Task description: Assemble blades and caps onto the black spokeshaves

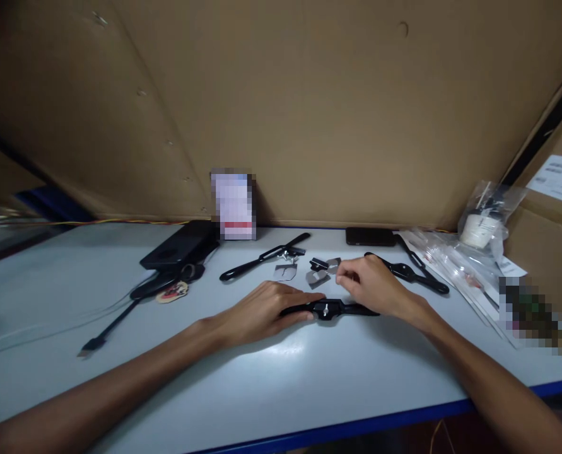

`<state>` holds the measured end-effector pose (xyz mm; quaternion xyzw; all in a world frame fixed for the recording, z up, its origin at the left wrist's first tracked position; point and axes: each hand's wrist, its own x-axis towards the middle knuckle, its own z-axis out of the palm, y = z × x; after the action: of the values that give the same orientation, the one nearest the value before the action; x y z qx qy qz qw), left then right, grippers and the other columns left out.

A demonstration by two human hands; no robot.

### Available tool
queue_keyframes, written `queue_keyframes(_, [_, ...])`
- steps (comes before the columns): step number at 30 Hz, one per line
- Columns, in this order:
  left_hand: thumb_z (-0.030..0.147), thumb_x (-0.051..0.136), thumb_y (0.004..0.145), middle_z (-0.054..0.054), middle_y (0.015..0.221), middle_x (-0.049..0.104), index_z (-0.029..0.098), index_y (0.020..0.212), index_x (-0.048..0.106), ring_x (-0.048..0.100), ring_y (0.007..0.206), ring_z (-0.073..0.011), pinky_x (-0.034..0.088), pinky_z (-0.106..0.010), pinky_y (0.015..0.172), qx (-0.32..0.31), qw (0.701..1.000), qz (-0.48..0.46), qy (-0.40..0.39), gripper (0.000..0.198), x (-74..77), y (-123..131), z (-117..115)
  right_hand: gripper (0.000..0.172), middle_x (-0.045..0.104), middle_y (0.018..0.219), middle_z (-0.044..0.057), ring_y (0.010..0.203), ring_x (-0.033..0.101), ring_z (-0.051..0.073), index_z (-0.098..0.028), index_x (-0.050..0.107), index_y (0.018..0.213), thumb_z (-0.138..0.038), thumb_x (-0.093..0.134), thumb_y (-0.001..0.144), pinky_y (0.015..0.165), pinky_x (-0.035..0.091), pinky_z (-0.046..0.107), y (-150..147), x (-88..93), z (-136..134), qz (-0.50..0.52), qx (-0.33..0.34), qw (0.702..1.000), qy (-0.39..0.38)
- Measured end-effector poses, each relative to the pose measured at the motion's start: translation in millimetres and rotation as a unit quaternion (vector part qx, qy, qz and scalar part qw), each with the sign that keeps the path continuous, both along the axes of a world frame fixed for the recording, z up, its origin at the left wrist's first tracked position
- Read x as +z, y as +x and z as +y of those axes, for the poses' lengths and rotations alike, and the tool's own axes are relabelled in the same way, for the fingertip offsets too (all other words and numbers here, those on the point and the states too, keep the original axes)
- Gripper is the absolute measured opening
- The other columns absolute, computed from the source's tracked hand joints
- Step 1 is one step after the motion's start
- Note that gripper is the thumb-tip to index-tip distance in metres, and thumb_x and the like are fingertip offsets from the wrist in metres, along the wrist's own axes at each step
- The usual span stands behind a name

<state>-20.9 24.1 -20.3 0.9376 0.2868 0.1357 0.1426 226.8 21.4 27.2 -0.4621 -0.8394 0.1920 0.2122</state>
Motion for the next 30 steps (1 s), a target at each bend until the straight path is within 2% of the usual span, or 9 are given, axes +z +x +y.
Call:
queue_keyframes(3, [0.039, 0.048, 0.105, -0.006, 0.097, 0.077, 0.023, 0.131, 0.064, 0.071, 0.077, -0.0209, 0.043, -0.032, 0.065, -0.003, 1.0, -0.005, 0.001, 0.035, 1.9, 0, 0, 0.015, 0.063, 0.064, -0.002, 0.059, 0.05, 0.012, -0.019, 0.071, 0.075, -0.028, 0.071, 0.086, 0.058, 0.034, 0.027, -9, 1.2, -12, -0.053, 0.034, 0.997, -0.048])
queue_keyframes(6, [0.039, 0.048, 0.104, -0.005, 0.091, 0.077, 0.023, 0.124, 0.067, 0.069, 0.072, -0.0197, 0.041, -0.031, 0.061, -0.009, 1.0, -0.011, 0.006, 0.032, 3.0, 0, 0, 0.006, 0.064, 0.07, -0.001, 0.065, 0.054, 0.014, -0.02, 0.073, 0.082, -0.014, 0.074, 0.082, 0.061, 0.038, 0.027, -15, -0.9, -18, -0.061, 0.076, 0.994, -0.058])
queue_keyframes(10, [0.04, 0.046, 0.105, -0.006, 0.087, 0.076, 0.023, 0.122, 0.068, 0.067, 0.069, -0.0179, 0.04, -0.031, 0.06, -0.016, 1.0, -0.019, 0.006, 0.033, 2.4, 0, 1, 0.037, 0.066, 0.1, 0.003, 0.088, 0.061, 0.015, -0.024, 0.076, 0.089, 0.005, 0.054, 0.085, 0.08, 0.046, 0.03, -9, -4.3, -14, -0.013, 0.144, 0.989, -0.028])
queue_keyframes(15, [0.042, 0.045, 0.105, -0.006, 0.083, 0.075, 0.024, 0.129, 0.065, 0.066, 0.065, -0.0186, 0.038, -0.032, 0.057, -0.007, 1.0, -0.006, 0.025, 0.036, 1.2, 0, 1, 0.038, 0.065, 0.098, 0.003, 0.089, 0.061, 0.016, -0.021, 0.074, 0.076, 0.009, 0.051, 0.081, 0.082, 0.046, 0.032, -5, -5.7, -8, -0.026, 0.113, 0.993, 0.002])
queue_keyframes(20, [0.041, 0.047, 0.104, -0.005, 0.084, 0.075, 0.023, 0.12, 0.069, 0.066, 0.066, -0.0188, 0.037, -0.031, 0.057, -0.011, 1.0, -0.005, 0.022, 0.032, 0.6, -1, 2, 0.042, 0.067, 0.099, 0.004, 0.091, 0.061, 0.017, -0.022, 0.077, 0.093, 0.009, 0.052, 0.081, 0.084, 0.046, 0.032, -9, -5.8, -13, -0.032, 0.127, 0.991, 0.006])
queue_keyframes(22, [0.041, 0.047, 0.105, -0.006, 0.086, 0.076, 0.023, 0.121, 0.069, 0.067, 0.067, -0.0184, 0.038, -0.031, 0.058, -0.009, 1.0, -0.007, 0.02, 0.033, 0.8, -1, 2, 0.04, 0.066, 0.101, 0.003, 0.091, 0.061, 0.016, -0.023, 0.077, 0.085, 0.008, 0.053, 0.081, 0.083, 0.046, 0.031, -10, -5.7, -14, -0.023, 0.147, 0.989, -0.009])
queue_keyframes(25, [0.042, 0.046, 0.105, -0.006, 0.086, 0.076, 0.024, 0.128, 0.066, 0.067, 0.067, -0.0188, 0.039, -0.031, 0.058, -0.006, 1.0, -0.007, 0.024, 0.036, 1.5, 0, 1, 0.037, 0.065, 0.097, 0.003, 0.091, 0.06, 0.018, -0.021, 0.074, 0.074, 0.009, 0.053, 0.078, 0.084, 0.045, 0.033, -8, -6.8, -14, -0.059, 0.11, 0.992, 0.029])
queue_keyframes(27, [0.042, 0.046, 0.105, -0.006, 0.085, 0.075, 0.024, 0.127, 0.067, 0.067, 0.067, -0.0191, 0.04, -0.031, 0.058, -0.008, 1.0, -0.008, 0.02, 0.036, 1.9, 0, 1, 0.037, 0.066, 0.097, 0.004, 0.092, 0.059, 0.019, -0.021, 0.074, 0.081, 0.009, 0.052, 0.078, 0.085, 0.044, 0.034, -8, -8.3, -13, -0.078, 0.087, 0.992, 0.048])
queue_keyframes(30, [0.041, 0.048, 0.104, -0.006, 0.087, 0.076, 0.024, 0.123, 0.068, 0.068, 0.069, -0.0192, 0.041, -0.031, 0.06, -0.008, 1.0, -0.011, 0.005, 0.032, 2.2, 0, 1, 0.041, 0.067, 0.1, 0.004, 0.093, 0.06, 0.018, -0.022, 0.076, 0.091, 0.008, 0.051, 0.08, 0.086, 0.045, 0.033, -8, -9.6, -12, -0.051, 0.122, 0.991, 0.015])
